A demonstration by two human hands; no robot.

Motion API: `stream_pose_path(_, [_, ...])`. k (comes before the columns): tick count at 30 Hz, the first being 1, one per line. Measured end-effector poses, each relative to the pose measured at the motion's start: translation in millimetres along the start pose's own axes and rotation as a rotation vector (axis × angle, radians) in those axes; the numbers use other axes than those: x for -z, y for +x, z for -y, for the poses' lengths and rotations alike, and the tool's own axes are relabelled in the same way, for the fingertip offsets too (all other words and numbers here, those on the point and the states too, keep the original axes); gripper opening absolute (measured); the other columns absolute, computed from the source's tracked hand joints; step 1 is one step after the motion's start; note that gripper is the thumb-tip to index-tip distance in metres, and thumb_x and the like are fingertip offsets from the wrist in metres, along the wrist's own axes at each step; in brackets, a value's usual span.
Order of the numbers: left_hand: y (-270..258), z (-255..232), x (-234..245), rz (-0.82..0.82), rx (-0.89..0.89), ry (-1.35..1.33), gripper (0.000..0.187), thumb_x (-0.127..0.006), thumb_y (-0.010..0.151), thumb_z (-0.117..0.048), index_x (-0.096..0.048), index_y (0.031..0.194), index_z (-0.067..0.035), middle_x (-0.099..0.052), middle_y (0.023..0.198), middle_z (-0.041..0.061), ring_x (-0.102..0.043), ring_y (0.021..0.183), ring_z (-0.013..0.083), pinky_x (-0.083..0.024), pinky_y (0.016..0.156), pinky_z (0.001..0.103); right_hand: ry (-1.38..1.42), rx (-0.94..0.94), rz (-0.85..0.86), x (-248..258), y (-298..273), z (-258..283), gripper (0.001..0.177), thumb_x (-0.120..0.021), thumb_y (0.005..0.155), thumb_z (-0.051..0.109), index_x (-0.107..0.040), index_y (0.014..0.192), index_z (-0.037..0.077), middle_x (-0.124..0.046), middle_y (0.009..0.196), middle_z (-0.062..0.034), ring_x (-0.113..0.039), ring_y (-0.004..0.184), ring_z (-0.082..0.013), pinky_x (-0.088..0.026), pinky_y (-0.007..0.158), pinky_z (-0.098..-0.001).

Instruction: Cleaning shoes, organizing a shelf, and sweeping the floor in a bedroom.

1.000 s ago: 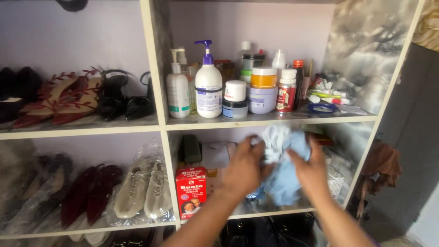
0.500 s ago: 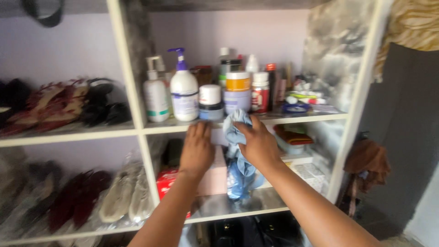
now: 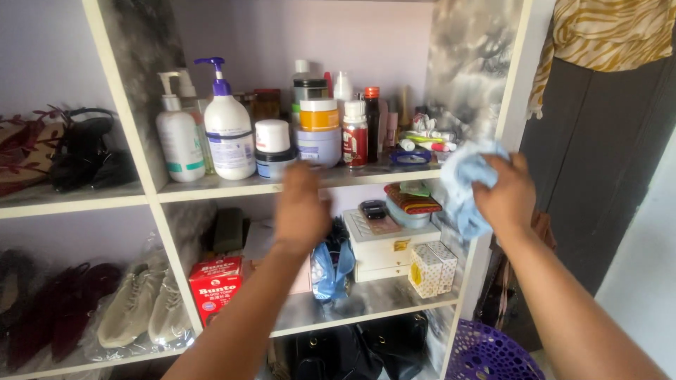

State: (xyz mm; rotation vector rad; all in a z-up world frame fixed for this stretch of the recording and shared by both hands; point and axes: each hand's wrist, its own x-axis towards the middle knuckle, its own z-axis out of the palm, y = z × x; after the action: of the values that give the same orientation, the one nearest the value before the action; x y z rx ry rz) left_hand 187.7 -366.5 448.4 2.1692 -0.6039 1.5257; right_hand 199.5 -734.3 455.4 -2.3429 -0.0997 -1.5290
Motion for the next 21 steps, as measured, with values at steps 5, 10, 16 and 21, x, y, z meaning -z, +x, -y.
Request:
stream_pose_path(5, [48.0,-58.6,-79.8,0.081,-0.293,-0.147,0.033,-0.061,0.091,-0.009,-0.065,0.121,0.003,-0.061,0.131,0.017,-0.057,0.126,0.0351,-0.048,0.108,0.044,-0.025,0.033,0.089,-21.3,33.7,19.9,0.045,-0.078,0.079,0.017,-0.074,0.124,0.015,-0.062,0.125,-0.0166,-0.067,0.104,-0.0382,-0.055,0.087,-0.0473])
stream_pose_path(10, [84.2,-68.0,-123.9,0.339,-0.288,-0.119,0.031,-0.059,0.098,-0.024,-0.066,0.117,0.000,-0.063,0.124,0.016,-0.059,0.123,0.0333,-0.051,0.103,0.043,-0.129,0.067,0.110,-41.6,50.9,25.0,0.038,-0.079,0.079,0.019,-0.076,0.117,0.014,-0.062,0.118,-0.0164,-0.065,0.106,-0.0369,-0.055,0.086,-0.0478])
stream_pose_path(16, [93.9,-51.9,-130.5,0.456,-0.329,-0.096,0.032,-0.064,0.096,-0.035,-0.069,0.104,-0.005,-0.065,0.119,0.016,-0.060,0.119,0.0340,-0.051,0.098,0.044,-0.190,0.081,0.112,-48.7,60.0,24.6,0.034,-0.076,0.080,0.014,-0.077,0.114,0.012,-0.062,0.118,-0.0203,-0.063,0.109,-0.0386,-0.055,0.085,-0.0475])
stream_pose_path(21, [87.9,-54.0,-112.7,0.431,-0.226,-0.386,0.026,-0.071,0.089,-0.023,-0.066,0.108,-0.006,-0.070,0.109,0.014,-0.066,0.107,0.0353,-0.051,0.093,0.045,-0.206,0.069,0.062,-51.9,56.6,26.2,0.039,-0.073,0.082,0.008,-0.076,0.121,0.010,-0.061,0.118,-0.0218,-0.062,0.111,-0.0394,-0.055,0.086,-0.0474])
